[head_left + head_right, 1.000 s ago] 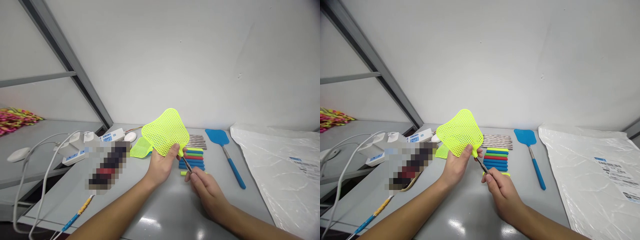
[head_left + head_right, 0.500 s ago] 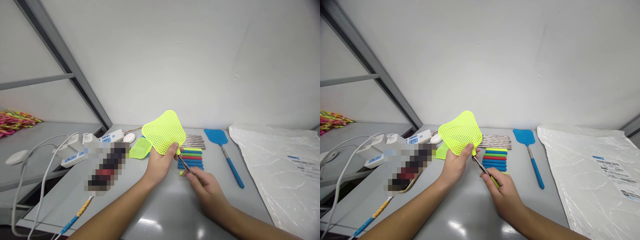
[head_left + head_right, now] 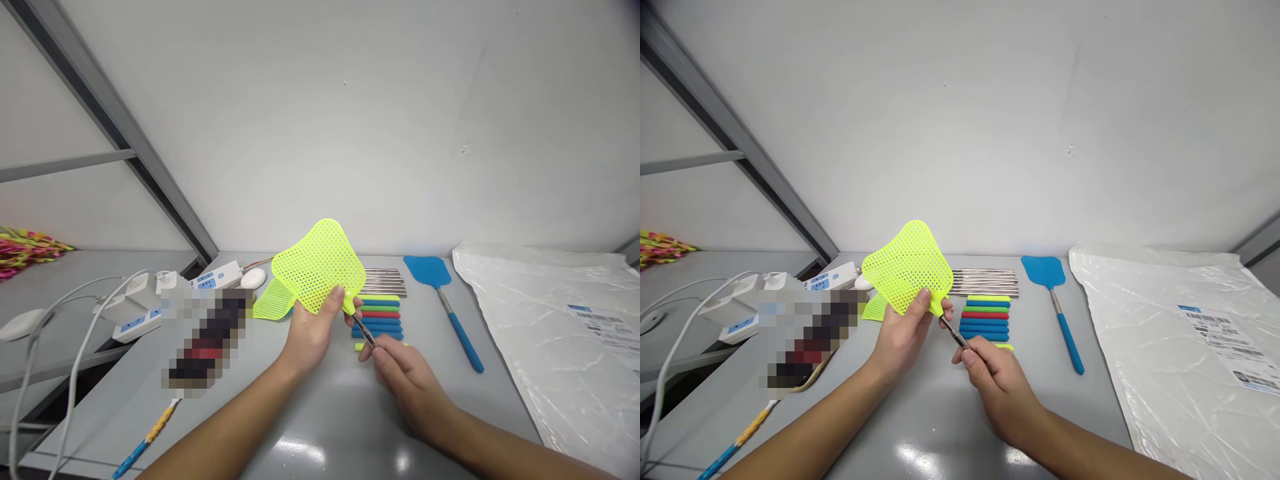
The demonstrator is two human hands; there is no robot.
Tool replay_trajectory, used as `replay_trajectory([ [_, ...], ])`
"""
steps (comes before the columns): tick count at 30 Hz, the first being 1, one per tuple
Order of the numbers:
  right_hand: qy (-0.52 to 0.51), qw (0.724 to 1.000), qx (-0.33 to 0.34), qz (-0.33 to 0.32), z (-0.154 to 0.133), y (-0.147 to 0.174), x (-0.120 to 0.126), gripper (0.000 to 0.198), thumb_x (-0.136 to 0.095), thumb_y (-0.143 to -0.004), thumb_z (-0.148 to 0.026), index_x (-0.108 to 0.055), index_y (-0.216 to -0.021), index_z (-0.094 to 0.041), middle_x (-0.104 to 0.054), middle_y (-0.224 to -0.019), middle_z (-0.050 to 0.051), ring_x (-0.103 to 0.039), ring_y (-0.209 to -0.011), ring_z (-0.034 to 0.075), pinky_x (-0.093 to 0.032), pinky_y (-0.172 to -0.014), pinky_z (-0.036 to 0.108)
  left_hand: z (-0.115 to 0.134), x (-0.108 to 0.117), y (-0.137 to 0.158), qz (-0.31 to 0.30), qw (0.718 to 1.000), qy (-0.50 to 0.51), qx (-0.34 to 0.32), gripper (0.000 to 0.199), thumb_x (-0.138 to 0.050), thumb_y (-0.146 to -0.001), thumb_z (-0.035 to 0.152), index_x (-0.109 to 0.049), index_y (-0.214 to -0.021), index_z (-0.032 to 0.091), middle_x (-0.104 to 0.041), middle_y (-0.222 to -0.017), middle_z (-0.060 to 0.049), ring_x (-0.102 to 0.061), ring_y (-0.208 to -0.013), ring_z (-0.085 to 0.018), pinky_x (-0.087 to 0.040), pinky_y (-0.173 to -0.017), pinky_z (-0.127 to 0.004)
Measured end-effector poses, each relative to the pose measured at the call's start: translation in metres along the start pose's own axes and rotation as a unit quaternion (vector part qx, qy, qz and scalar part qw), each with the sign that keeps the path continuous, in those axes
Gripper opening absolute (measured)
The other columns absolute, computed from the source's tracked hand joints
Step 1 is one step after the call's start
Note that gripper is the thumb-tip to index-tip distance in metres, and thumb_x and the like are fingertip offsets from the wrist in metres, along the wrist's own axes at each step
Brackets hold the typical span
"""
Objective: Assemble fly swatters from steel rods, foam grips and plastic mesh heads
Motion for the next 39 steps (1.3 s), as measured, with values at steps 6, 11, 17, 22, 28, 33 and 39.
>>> replay_trajectory([
  [6, 0.025, 1.000, 0.014, 0.000, -0.001, 0.000, 0.001, 0.038, -0.038, -0.096, -0.051, -0.059, -0.088, -0.020, -0.033, -0.057, -0.006, -0.031, -0.052, 0.010, -0.025, -0.051, 0.024, 0.001, -0.002, 0.000, -0.017, 1.000, -0.001, -0.002, 0.022, -0.054, -0.090, 0.038, -0.062, -0.088, 0.017, -0.068, -0.079, -0.005, -0.058, -0.053, -0.013, -0.050, -0.058, -0.030],
  [11, 0.016, 1.000, 0.009, 0.001, -0.002, 0.000, 0.001, 0.037, -0.038, -0.096, -0.050, -0.058, -0.087, -0.020, -0.034, -0.057, -0.006, -0.031, -0.053, 0.010, -0.026, -0.053, 0.024, 0.004, -0.003, 0.000, -0.020, 0.999, -0.020, -0.017, 0.023, -0.055, -0.090, 0.037, -0.064, -0.087, 0.016, -0.067, -0.076, -0.005, -0.059, -0.055, -0.014, -0.051, -0.058, -0.029],
  [17, 0.012, 1.000, 0.007, 0.002, -0.001, -0.001, 0.001, 0.038, -0.037, -0.096, -0.051, -0.058, -0.086, -0.020, -0.033, -0.056, -0.006, -0.031, -0.052, 0.010, -0.026, -0.052, 0.024, 0.005, -0.003, 0.002, -0.025, 0.998, -0.054, -0.015, 0.023, -0.056, -0.089, 0.037, -0.065, -0.088, 0.016, -0.066, -0.076, -0.005, -0.060, -0.059, -0.014, -0.051, -0.060, -0.029],
  [22, 0.032, 0.999, 0.014, 0.004, -0.002, 0.000, 0.001, 0.038, -0.037, -0.096, -0.050, -0.058, -0.086, -0.020, -0.035, -0.056, -0.006, -0.033, -0.052, 0.011, -0.027, -0.052, 0.024, 0.007, -0.002, 0.001, -0.022, 0.997, -0.073, -0.018, 0.024, -0.060, -0.086, 0.039, -0.065, -0.084, 0.016, -0.067, -0.077, -0.006, -0.061, -0.062, -0.015, -0.052, -0.060, -0.029],
  [28, 0.022, 1.000, 0.008, 0.012, 0.000, 0.000, 0.001, 0.035, -0.038, -0.096, -0.047, -0.057, -0.085, -0.021, -0.035, -0.057, -0.006, -0.033, -0.053, 0.011, -0.028, -0.053, 0.024, 0.001, -0.009, 0.001, -0.068, 0.995, -0.072, 0.000, 0.023, -0.058, -0.088, 0.038, -0.064, -0.083, 0.016, -0.066, -0.078, -0.005, -0.060, -0.064, -0.014, -0.051, -0.061, -0.028],
  [33, 0.006, 1.000, -0.002, 0.014, 0.004, -0.002, 0.000, 0.035, -0.037, -0.096, -0.048, -0.056, -0.084, -0.020, -0.034, -0.056, -0.006, -0.032, -0.053, 0.011, -0.026, -0.052, 0.024, -0.003, -0.013, 0.001, -0.077, 0.996, -0.049, 0.002, 0.024, -0.055, -0.090, 0.037, -0.063, -0.083, 0.015, -0.067, -0.080, -0.005, -0.058, -0.063, -0.013, -0.050, -0.062, -0.027],
  [39, 0.032, 0.999, 0.006, -0.003, -0.001, -0.001, -0.002, 0.032, -0.038, -0.096, -0.047, -0.056, -0.094, -0.021, -0.043, -0.067, -0.004, -0.038, -0.062, 0.012, -0.031, -0.058, 0.023, -0.005, -0.007, 0.000, -0.034, 0.996, -0.085, 0.013, 0.028, -0.054, -0.091, 0.037, -0.065, -0.078, 0.015, -0.065, -0.073, -0.004, -0.060, -0.063, -0.013, -0.048, -0.062, -0.026],
])
Point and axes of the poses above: each hand's wrist, its own y-axis away from the middle knuckle, its own x-axis out of the back of the hand, z = x × y, the point moved 6 cm from there along -y, towards the middle knuckle
